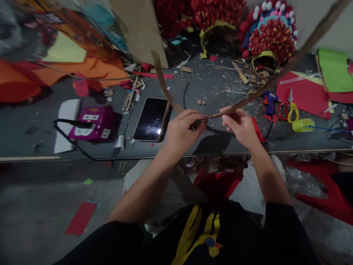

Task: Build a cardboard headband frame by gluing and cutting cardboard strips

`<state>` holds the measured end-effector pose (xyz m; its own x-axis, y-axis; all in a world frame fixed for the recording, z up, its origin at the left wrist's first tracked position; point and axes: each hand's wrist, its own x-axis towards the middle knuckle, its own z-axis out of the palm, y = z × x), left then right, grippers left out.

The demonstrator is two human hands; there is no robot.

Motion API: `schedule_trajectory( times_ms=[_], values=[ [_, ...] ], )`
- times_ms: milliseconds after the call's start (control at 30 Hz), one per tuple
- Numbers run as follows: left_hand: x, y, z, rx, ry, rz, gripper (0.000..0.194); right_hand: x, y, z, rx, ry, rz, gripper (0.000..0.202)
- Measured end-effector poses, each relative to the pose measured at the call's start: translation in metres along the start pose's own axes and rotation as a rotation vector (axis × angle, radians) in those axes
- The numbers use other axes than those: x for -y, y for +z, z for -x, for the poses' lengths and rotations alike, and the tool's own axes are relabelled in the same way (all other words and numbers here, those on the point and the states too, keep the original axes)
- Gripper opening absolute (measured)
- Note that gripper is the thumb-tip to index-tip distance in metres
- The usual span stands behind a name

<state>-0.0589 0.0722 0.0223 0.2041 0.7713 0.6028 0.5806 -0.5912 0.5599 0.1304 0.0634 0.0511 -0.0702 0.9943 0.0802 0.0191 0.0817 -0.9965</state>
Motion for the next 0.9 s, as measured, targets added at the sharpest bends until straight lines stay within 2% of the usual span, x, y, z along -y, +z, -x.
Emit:
schedule_trajectory(
  times_ms=[133, 367, 533, 667, 900],
  values=[
    [0.002, 0.007, 0.001, -0.096, 0.048, 0.043, 0.014, -0.005, 0.002, 0.003, 0.044, 0.022, -0.077, 0.043],
    [0.003, 0.008, -0.001, -0.219, 0.087, -0.034, 0.019, -0.010, 0.008, 0.006, -0.071, -0.061, 0.006, 0.042],
    [0.003, 0.008, -0.001, -0.280, 0.110, -0.006, 0.018, -0.017, 0.011, 0.011, -0.090, -0.142, 0.085, 0.038],
    [0.004, 0.008, 0.000, -0.287, 0.097, 0.033, 0.017, -0.020, 0.013, 0.013, -0.091, -0.174, 0.077, 0.031],
    [0.003, 0.008, 0.004, -0.224, 0.044, 0.045, 0.021, -0.023, 0.010, 0.013, -0.091, -0.164, 0.063, 0.027]
  ],
)
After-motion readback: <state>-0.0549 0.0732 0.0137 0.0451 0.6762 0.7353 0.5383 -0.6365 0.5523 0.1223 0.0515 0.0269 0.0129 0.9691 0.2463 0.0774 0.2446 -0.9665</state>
